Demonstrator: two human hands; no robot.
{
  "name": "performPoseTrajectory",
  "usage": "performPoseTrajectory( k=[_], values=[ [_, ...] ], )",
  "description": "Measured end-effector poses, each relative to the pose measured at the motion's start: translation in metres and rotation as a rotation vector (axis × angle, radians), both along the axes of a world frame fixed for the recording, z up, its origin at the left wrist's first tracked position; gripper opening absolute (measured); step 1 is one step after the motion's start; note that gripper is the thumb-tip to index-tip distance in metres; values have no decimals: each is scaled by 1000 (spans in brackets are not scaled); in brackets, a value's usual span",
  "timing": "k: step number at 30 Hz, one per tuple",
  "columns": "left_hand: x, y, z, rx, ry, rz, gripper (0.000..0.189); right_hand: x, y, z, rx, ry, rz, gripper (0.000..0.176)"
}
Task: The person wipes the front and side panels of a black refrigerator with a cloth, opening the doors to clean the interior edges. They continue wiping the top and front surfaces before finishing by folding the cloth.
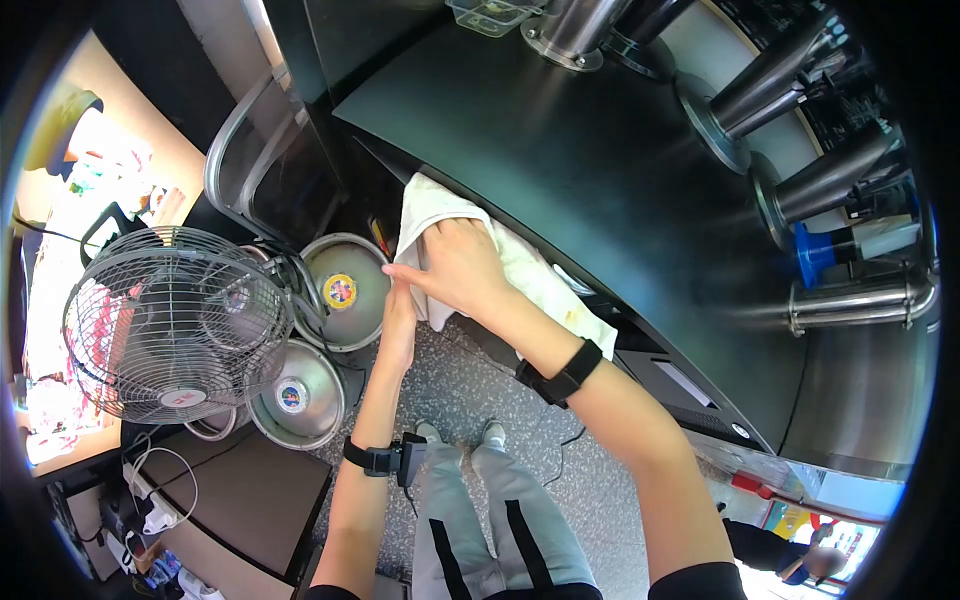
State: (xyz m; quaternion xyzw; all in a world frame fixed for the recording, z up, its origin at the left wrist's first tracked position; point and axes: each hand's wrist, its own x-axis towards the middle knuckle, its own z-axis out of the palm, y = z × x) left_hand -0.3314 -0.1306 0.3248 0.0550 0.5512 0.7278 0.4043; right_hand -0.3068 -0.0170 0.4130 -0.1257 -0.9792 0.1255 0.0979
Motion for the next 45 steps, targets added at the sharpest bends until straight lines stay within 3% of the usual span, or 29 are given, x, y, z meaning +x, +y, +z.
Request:
performPoseTrajectory(
  k=[3,7,8,13,15,18,22,25,26,29,30,33,36,39,41,43,45],
  values=[
    [12,8,6,290,-450,-129,75,-1,-1,-5,47,126,10,71],
    [27,9,4,265,-523,-216,80,-1,2,-2,-109,38,5,73],
    [28,8,4,234,-515,-245,89,-1,1,1,-123,21,-3,73],
    [33,3,50,514,-706,-265,99,-5,1,14,-229,-43,-18,76],
    [32,7,60,453,-558,-222,96,-5,3,19,-269,-51,14,81],
    [40,6,55,152,-289,-183,92,-3,6,15,-276,2,55,82],
    [32,-7,58,279,-426,-219,88,-5,5,9,-150,140,114,81],
    [33,-19,64,173,-330,-170,89,-6,-1,9,-78,154,124,80],
    [35,-20,56,141,-421,-99,81,-6,-2,9,-68,150,119,80],
    [25,-25,53,-21,-27,-146,66,-16,-2,7,-138,96,124,75],
    [20,-25,54,5,-74,-46,55,-21,-2,7,-159,82,124,74],
    [-2,-20,49,1,-24,124,50,-46,-3,5,-115,50,101,74],
    [-19,-12,59,46,-11,126,53,-69,-1,-1,-121,40,97,73],
    [-25,0,47,72,-4,126,56,-74,2,-14,50,124,101,69],
    [-15,-5,38,74,-8,97,57,-75,9,-22,-8,226,162,69],
    [-8,-11,56,76,-39,43,58,-71,8,-17,-25,92,147,68],
    [-3,-15,37,34,73,-14,57,-54,5,-18,-6,138,164,63]
  ],
)
